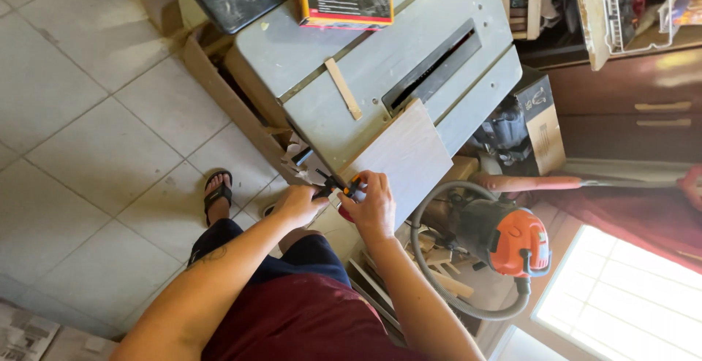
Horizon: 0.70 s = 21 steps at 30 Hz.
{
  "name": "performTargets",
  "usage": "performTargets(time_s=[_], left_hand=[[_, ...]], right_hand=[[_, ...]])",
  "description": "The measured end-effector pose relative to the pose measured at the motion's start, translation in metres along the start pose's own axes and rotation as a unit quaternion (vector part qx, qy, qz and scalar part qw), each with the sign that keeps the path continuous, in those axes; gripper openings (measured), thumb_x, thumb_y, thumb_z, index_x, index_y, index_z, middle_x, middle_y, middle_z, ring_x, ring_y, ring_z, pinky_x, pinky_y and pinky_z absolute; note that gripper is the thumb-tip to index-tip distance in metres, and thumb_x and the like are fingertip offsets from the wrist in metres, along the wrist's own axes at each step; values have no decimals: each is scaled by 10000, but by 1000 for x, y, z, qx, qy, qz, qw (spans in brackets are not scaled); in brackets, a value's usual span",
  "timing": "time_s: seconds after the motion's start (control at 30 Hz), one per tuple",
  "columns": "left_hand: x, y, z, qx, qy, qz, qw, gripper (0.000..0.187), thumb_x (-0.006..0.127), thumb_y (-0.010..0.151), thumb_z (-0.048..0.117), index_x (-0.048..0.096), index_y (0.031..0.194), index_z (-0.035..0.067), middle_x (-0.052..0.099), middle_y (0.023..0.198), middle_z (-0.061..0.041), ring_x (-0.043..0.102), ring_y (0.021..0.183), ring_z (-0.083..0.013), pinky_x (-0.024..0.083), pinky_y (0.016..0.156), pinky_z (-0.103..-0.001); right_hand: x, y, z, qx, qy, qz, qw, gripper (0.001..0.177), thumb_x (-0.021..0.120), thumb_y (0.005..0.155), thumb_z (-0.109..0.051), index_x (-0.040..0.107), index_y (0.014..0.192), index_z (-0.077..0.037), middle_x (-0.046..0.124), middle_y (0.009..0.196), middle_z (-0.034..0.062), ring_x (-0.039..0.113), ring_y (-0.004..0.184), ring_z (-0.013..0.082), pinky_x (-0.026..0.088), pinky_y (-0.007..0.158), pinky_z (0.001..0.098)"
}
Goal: Performing various woodworking tasks including clamping wood, drilling, and using pliers on components
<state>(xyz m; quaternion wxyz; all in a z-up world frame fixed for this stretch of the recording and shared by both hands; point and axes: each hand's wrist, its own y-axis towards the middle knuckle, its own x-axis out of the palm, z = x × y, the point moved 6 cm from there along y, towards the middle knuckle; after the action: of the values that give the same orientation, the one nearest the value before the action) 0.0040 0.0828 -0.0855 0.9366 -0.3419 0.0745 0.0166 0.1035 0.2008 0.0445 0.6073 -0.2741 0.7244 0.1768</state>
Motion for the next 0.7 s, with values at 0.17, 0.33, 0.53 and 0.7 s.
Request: performTargets(time_s=[0.17, 0.33, 0.53, 0.7], left_hand=[[-5, -6, 3, 11, -8, 7, 1000, 527, 607, 1013, 519, 747, 1281, 87, 780, 1189, -205, 700, 1229, -376, 574, 1022, -494], [10, 9, 0, 32, -8, -10, 999, 537, 573, 1041, 467, 693, 1336, 34, 750, 1254, -243, 666, 1278, -397, 526, 1080, -534], [-22, -34, 20, -16, 16, 19, 1000, 488, 584, 1020, 502, 766, 1226, 98, 783, 1173, -186, 718, 1205, -355, 592, 991, -470], [10, 12, -9, 26, -26, 41, 998, 460, 619, 1020, 467, 754, 1176, 56, 763, 1162, -232, 709, 1189, -408, 590, 975, -500]], right_hand=[[-4, 0, -4, 8, 8, -6, 1000, 666, 995, 593, -291, 662, 1153, -157, 619, 1061, 12, 751, 890, 236, 625, 792, 419], [-7, 0, -8, 14, 18, -8, 1000, 650, 986, 607, -298, 663, 1153, -154, 620, 1067, 18, 752, 913, 250, 625, 812, 430], [-1, 0, -7, 23, 21, -21, 999, 648, 993, 633, -295, 662, 1170, -147, 624, 1080, 41, 745, 965, 281, 624, 851, 443], [1, -1, -6, 4, 20, 4, 1000, 653, 979, 609, -313, 659, 1157, -156, 607, 1057, 33, 724, 987, 297, 617, 850, 454]])
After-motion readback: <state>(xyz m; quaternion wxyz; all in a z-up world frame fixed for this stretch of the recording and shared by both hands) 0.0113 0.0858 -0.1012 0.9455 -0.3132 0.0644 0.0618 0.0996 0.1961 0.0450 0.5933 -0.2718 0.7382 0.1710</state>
